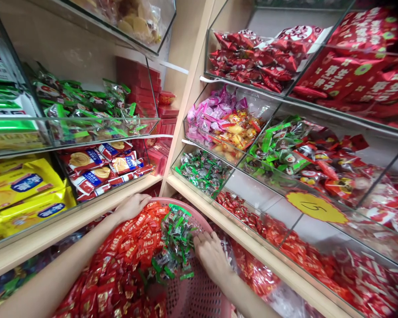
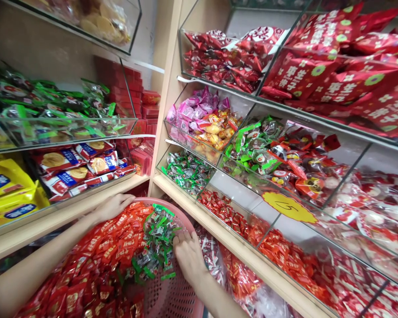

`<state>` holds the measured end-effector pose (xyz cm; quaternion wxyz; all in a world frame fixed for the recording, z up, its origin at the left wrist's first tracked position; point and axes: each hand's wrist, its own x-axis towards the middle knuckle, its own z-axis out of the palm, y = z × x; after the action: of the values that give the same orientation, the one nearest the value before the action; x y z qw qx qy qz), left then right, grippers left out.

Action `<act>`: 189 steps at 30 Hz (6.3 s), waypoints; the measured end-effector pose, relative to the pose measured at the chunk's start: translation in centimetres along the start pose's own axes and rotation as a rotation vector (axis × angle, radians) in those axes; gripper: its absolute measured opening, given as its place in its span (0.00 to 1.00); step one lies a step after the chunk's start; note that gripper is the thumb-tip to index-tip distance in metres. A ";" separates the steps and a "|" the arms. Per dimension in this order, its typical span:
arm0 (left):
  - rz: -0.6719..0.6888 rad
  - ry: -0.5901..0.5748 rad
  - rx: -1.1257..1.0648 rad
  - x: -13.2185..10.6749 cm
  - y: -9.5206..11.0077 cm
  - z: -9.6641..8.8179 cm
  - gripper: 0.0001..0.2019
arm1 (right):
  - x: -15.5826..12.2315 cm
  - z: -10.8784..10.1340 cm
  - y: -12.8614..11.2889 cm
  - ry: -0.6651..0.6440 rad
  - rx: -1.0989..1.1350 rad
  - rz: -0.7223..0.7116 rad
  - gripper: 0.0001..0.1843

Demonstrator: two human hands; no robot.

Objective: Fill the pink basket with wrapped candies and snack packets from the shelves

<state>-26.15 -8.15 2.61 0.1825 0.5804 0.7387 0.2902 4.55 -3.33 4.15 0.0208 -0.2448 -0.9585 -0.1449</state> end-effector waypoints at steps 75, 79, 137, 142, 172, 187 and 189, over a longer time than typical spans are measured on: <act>-0.019 0.030 0.004 0.1 -0.2 0.0 0.21 | 5.0 -10.5 5.6 0.123 0.497 0.246 0.12; -0.044 0.031 -0.011 0.1 0.0 0.0 0.22 | 2.8 -8.1 5.2 0.037 0.797 0.288 0.13; -0.051 0.018 -0.029 -0.2 0.5 -0.3 0.23 | 12.7 -7.9 7.7 -0.062 -0.037 0.211 0.18; -0.051 0.022 -0.016 -0.2 0.5 -0.3 0.22 | 14.1 -6.6 8.5 -0.115 -0.046 0.227 0.17; -0.054 0.024 -0.034 -0.2 0.5 -0.1 0.22 | 3.9 -1.7 -3.0 -0.001 0.930 -0.069 0.10; -0.019 0.042 -0.023 -0.1 0.1 0.0 0.22 | 3.3 -1.2 -2.5 0.048 0.931 0.043 0.07; -0.019 0.049 -0.022 0.0 0.0 0.1 0.22 | 3.3 -1.0 -2.2 0.065 0.965 0.057 0.07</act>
<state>-26.08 -8.14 2.56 0.1736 0.5642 0.7450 0.3108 0.58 -4.00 4.90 0.1660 -0.2287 -0.9079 0.3094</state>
